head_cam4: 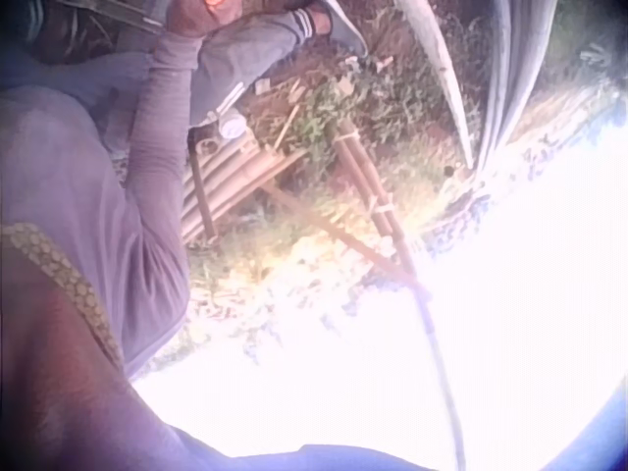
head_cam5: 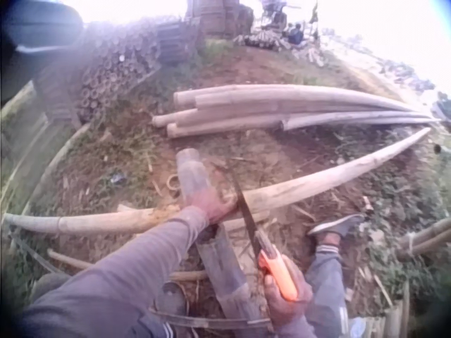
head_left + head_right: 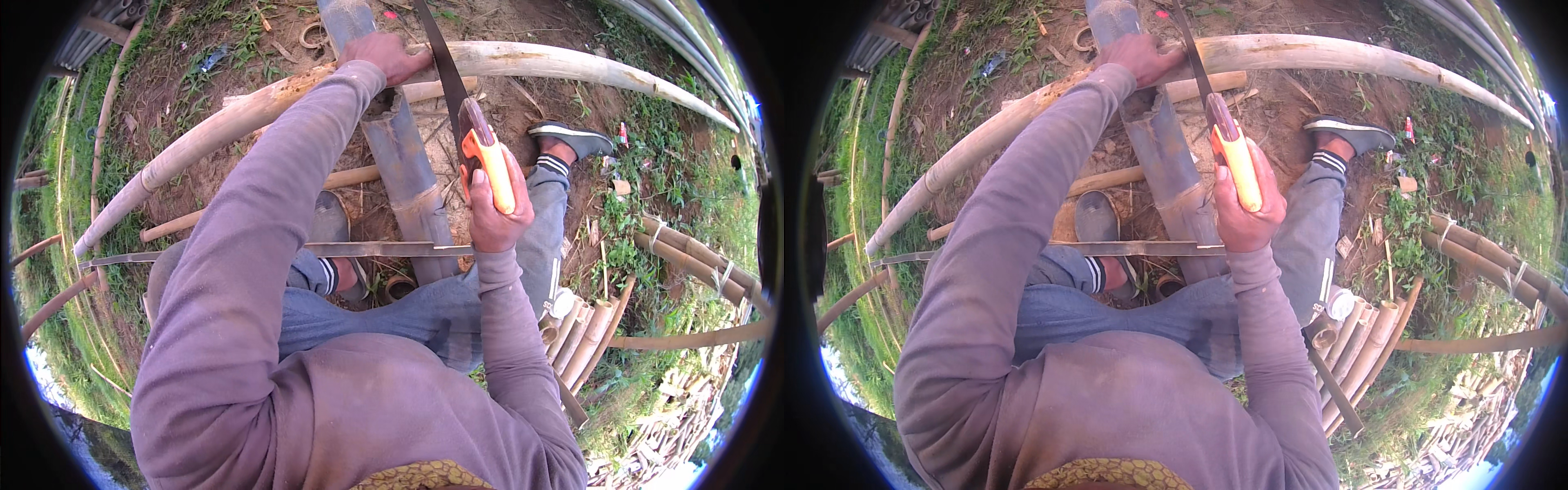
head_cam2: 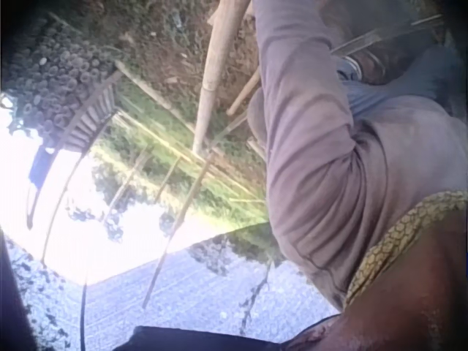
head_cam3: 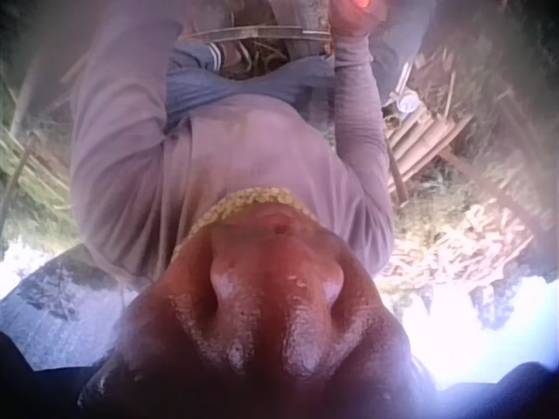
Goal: The person sits on the ground and uses a hand saw to cut bamboo poles into shorter sections. They repeatedly position bamboo on a support, saw through it, and place the cut pieces aside.
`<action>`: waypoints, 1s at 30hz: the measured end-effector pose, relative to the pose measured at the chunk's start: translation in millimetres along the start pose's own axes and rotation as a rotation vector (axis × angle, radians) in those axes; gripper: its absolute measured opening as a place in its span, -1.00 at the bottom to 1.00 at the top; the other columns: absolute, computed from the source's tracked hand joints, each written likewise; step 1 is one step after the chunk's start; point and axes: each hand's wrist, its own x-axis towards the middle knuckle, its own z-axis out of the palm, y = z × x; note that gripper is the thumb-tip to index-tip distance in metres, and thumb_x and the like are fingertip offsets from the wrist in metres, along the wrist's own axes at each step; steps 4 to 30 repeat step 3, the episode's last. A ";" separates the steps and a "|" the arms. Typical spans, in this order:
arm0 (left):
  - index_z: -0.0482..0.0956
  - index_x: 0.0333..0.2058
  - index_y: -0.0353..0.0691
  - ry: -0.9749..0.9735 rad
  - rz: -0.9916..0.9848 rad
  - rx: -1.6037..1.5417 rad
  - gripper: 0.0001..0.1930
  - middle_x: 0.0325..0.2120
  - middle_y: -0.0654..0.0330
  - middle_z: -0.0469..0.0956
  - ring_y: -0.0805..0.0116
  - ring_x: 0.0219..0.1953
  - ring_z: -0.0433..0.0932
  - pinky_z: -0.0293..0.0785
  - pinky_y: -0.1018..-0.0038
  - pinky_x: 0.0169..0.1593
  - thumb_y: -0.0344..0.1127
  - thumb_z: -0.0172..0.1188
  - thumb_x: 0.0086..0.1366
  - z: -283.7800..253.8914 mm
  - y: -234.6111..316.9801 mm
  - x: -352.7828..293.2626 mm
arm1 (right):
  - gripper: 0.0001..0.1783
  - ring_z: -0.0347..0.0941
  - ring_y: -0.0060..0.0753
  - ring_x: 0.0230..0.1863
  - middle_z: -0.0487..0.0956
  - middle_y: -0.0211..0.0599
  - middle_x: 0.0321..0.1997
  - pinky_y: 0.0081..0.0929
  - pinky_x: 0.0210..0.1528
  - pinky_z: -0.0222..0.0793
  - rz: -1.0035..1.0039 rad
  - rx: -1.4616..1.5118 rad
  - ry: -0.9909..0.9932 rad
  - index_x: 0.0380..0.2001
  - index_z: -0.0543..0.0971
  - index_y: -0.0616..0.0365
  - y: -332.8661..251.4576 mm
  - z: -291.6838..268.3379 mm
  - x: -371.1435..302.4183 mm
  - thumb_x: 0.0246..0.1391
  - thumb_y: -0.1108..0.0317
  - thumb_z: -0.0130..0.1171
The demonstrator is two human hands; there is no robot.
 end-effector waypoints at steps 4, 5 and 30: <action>0.83 -0.03 -0.10 0.041 0.023 -0.008 -0.12 -0.04 -0.07 0.75 0.02 0.07 0.73 0.56 0.05 0.22 0.60 -0.08 0.28 -3.9 -0.7 -1.8 | -0.42 0.66 -0.29 0.09 0.60 0.05 0.26 -0.48 0.07 0.67 -0.122 0.024 -0.068 0.37 0.43 0.41 -1.5 1.7 8.5 0.32 0.53 0.27; 0.83 -0.03 -0.10 0.041 0.023 -0.008 -0.12 -0.04 -0.07 0.75 0.02 0.07 0.73 0.56 0.05 0.22 0.60 -0.08 0.28 -3.9 -0.7 -1.8 | -0.42 0.66 -0.29 0.09 0.60 0.05 0.26 -0.48 0.07 0.67 -0.122 0.024 -0.068 0.37 0.43 0.41 -1.5 1.7 8.5 0.32 0.53 0.27; 0.83 -0.03 -0.10 0.041 0.023 -0.008 -0.12 -0.04 -0.07 0.75 0.02 0.07 0.73 0.56 0.05 0.22 0.60 -0.08 0.28 -3.9 -0.7 -1.8 | -0.42 0.66 -0.29 0.09 0.60 0.05 0.26 -0.48 0.07 0.67 -0.122 0.024 -0.068 0.37 0.43 0.41 -1.5 1.7 8.5 0.32 0.53 0.27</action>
